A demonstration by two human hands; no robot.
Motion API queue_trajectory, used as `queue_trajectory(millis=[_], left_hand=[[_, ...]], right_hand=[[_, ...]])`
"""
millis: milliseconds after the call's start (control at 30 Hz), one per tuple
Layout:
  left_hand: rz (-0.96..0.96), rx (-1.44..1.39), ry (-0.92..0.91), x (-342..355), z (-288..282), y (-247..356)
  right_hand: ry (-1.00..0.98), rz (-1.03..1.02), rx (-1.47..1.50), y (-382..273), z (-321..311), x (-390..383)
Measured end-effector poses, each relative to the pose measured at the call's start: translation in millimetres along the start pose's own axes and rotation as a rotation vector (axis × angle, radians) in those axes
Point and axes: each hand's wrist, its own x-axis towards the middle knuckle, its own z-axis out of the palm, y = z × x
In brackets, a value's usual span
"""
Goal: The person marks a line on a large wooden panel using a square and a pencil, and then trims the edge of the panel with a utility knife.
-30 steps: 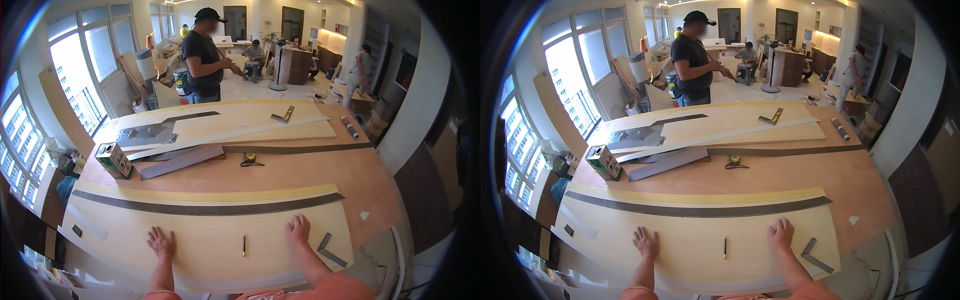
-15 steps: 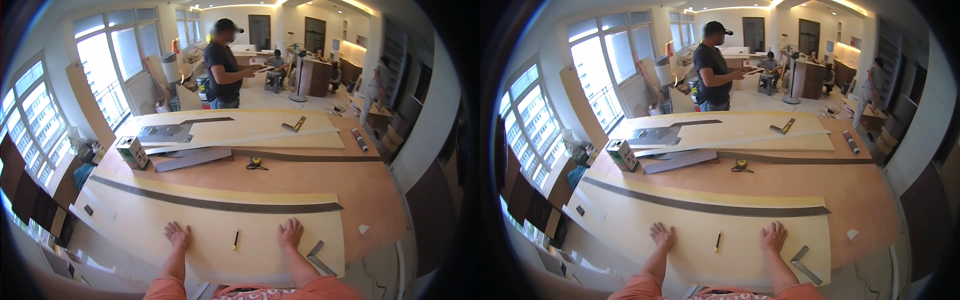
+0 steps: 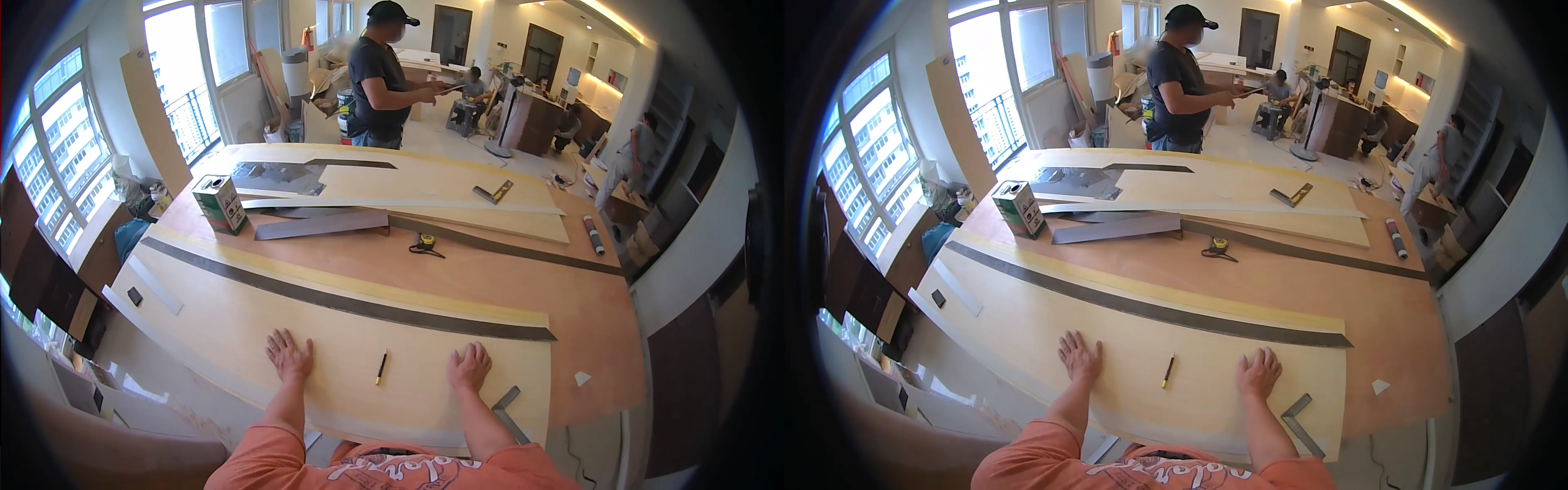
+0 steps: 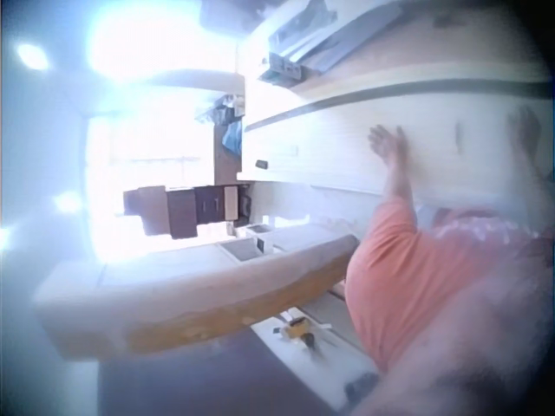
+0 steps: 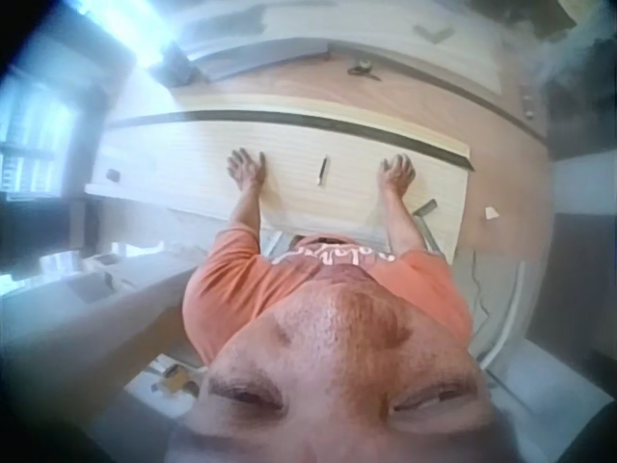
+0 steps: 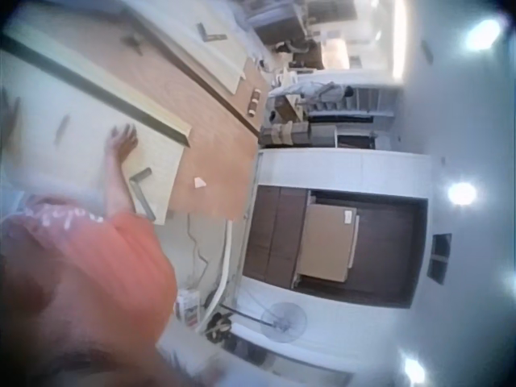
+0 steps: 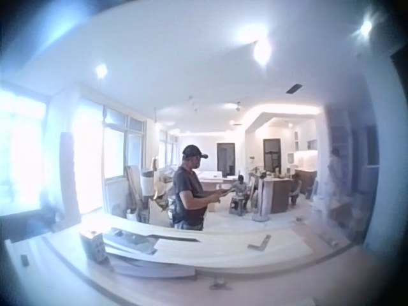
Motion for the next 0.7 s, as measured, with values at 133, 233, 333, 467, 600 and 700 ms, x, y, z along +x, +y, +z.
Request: queue_trajectory(millis=[133, 233, 333, 467, 600, 700], left_hand=[[-0.024, 0.003, 0.002, 1.7, -2.4, -1.9], [-0.006, -0.006, -0.004, 1.1, -3.8, 0.2], [0.006, -0.013, 0.010, 2.0, -2.2, 1.5], [0.000, -0.002, -0.010, 0.5, -4.4, 6.0], [-0.004, 0.004, -0.006, 0.5, -0.5, 4.9], [-0.015, 0.004, -0.011, -2.4, -3.3, 6.6]], right_hand=[[-0.034, 0.003, -0.002, -4.8, 0.9, 3.6], [0.009, -0.001, -0.014, -4.4, 1.1, 1.2], [0.024, -0.012, -0.039, -3.5, -0.9, 1.7], [0.014, 0.021, 0.007, -1.2, -2.0, 3.5], [-0.026, 0.018, -0.018, 0.0, -1.3, 5.2], [-0.047, 0.035, -0.032, 1.6, 1.5, 4.3]])
